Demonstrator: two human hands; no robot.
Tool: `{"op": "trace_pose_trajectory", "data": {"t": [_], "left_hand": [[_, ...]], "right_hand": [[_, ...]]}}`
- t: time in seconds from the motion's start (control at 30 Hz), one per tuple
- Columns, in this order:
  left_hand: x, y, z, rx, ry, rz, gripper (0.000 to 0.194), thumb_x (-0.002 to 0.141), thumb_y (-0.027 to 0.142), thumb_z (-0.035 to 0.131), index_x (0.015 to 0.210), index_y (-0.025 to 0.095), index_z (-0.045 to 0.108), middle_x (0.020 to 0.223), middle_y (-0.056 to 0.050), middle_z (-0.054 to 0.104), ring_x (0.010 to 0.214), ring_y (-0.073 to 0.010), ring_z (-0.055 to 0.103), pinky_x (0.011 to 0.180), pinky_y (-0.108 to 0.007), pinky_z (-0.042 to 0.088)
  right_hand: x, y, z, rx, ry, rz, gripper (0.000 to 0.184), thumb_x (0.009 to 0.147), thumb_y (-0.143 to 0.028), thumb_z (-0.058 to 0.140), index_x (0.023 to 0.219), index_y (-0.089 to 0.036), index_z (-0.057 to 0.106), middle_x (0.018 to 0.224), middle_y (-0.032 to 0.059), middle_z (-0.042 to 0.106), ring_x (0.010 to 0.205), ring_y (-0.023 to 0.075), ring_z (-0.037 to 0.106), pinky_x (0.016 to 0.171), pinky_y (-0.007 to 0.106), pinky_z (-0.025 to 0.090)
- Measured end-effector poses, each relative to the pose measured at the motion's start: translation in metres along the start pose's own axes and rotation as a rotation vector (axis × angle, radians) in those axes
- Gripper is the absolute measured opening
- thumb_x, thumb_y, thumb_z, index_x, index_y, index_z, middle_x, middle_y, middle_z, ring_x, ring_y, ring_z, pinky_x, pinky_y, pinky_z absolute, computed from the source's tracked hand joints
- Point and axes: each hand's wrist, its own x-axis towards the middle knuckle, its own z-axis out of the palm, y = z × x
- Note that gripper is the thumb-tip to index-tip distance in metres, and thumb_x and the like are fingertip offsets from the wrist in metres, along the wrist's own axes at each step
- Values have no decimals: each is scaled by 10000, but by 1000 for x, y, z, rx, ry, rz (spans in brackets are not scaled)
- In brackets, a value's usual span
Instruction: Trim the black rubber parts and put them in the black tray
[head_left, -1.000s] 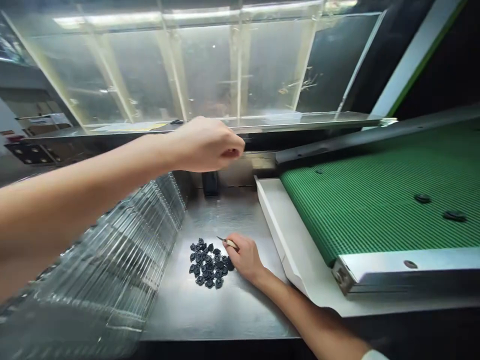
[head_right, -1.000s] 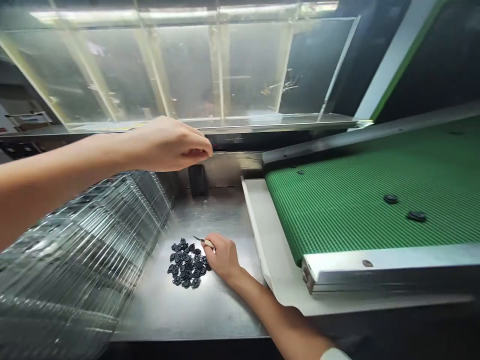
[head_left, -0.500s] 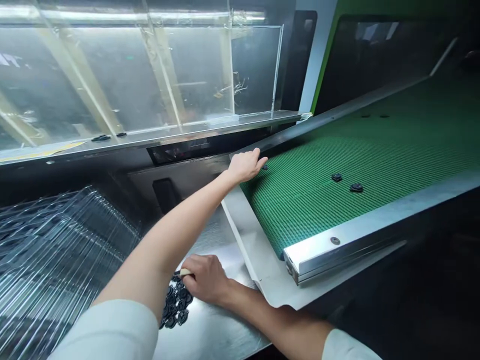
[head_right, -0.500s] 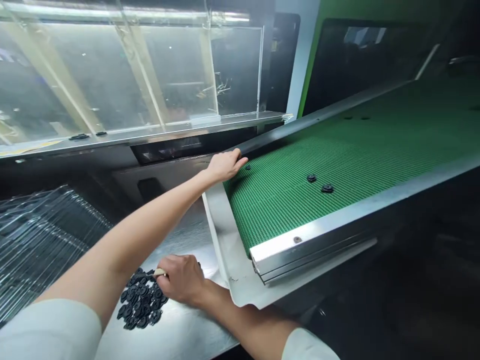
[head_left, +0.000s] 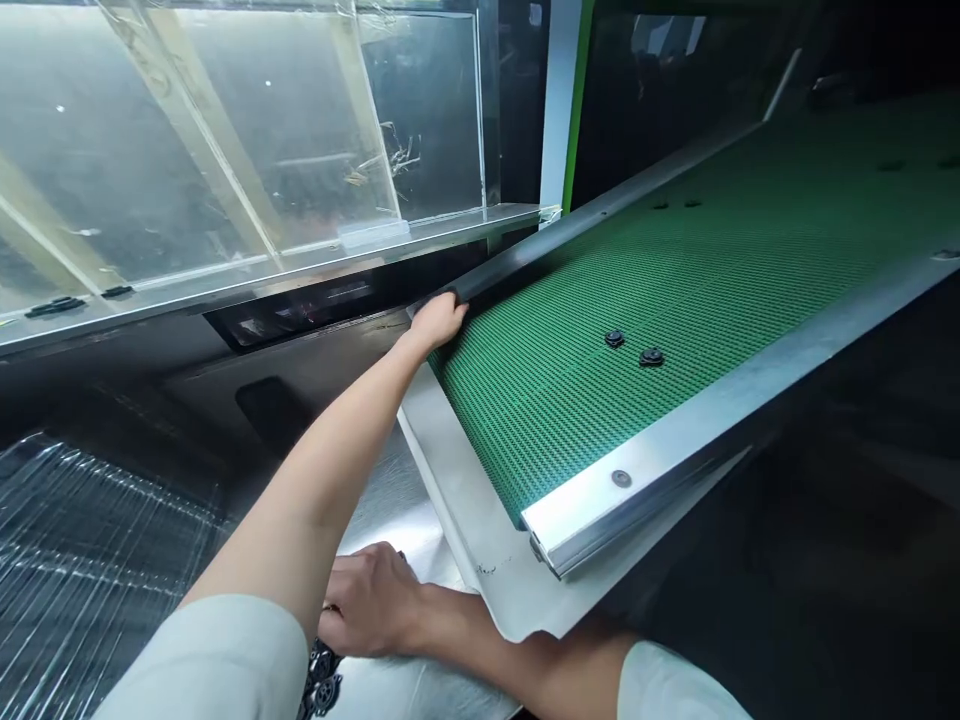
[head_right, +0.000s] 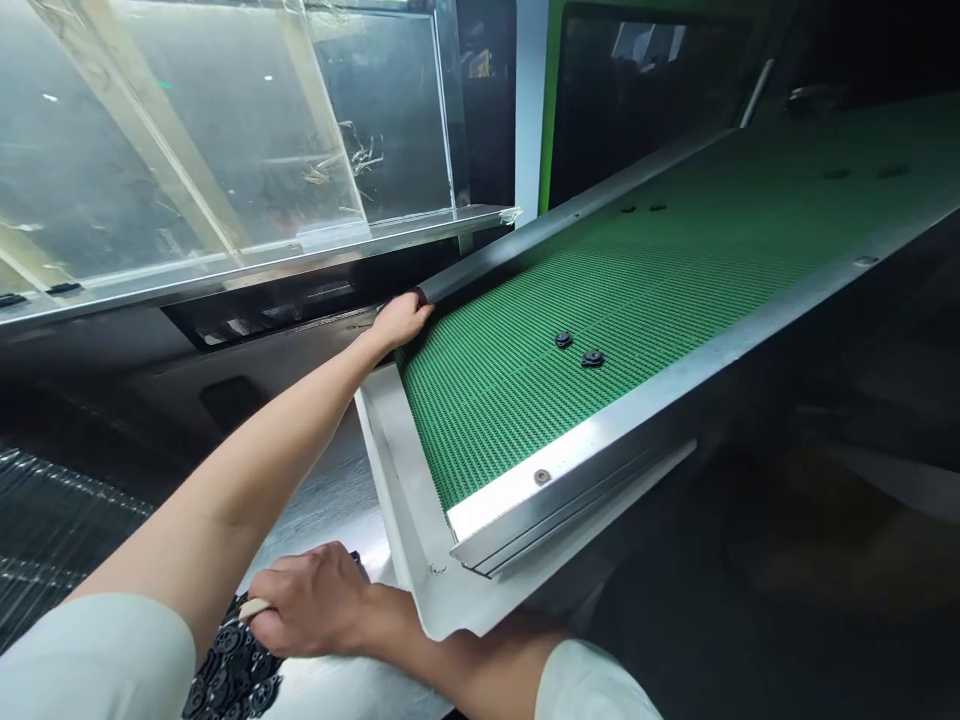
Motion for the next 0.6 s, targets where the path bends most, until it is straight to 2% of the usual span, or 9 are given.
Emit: {"op": "trace_pose_trajectory", "data": {"t": [0.13, 0.27, 0.4, 0.5, 0.6], "left_hand": [[0, 5, 10, -19, -34, 30, 354, 1047, 390, 434, 1213, 135, 613, 1224, -194, 702, 1150, -331, 670, 982, -401, 499], [1, 6, 14, -107, -34, 40, 264, 990, 258, 499, 1191, 137, 619, 1217, -206, 697, 1194, -363, 640, 1054, -466, 454], [4, -2, 16, -289, 14, -24, 172, 915, 177, 536, 1043, 141, 645, 1134, -196, 704, 1161, -351, 640, 1051, -451, 454], [5, -10, 16, -488, 71, -110, 149, 909, 176, 486, 934, 148, 630, 955, -158, 689, 1009, -291, 668, 930, -390, 515], [3, -13, 11, -732, 96, -210, 227, 925, 198, 383, 936, 157, 606, 723, -81, 590, 701, -202, 614, 667, -307, 520]], "right_hand": [[-2, 5, 7, -3, 9, 29, 138, 827, -338, 600, 766, -235, 532, 760, -68, 625, 612, 136, 517, 497, 304, 223], [-3, 6, 6, 10, 6, 27, 126, 842, -346, 587, 799, -241, 534, 762, -74, 614, 606, 129, 502, 505, 287, 244], [-2, 6, 6, 36, 24, 27, 138, 850, -361, 586, 810, -244, 526, 768, -78, 618, 618, 130, 502, 505, 280, 249], [-2, 6, 4, 23, -19, 34, 163, 872, -382, 588, 816, -241, 529, 785, -81, 626, 637, 126, 519, 508, 274, 264], [-2, 5, 1, 13, -40, 37, 179, 881, -394, 601, 822, -238, 533, 797, -87, 634, 659, 122, 550, 508, 270, 281]]}}
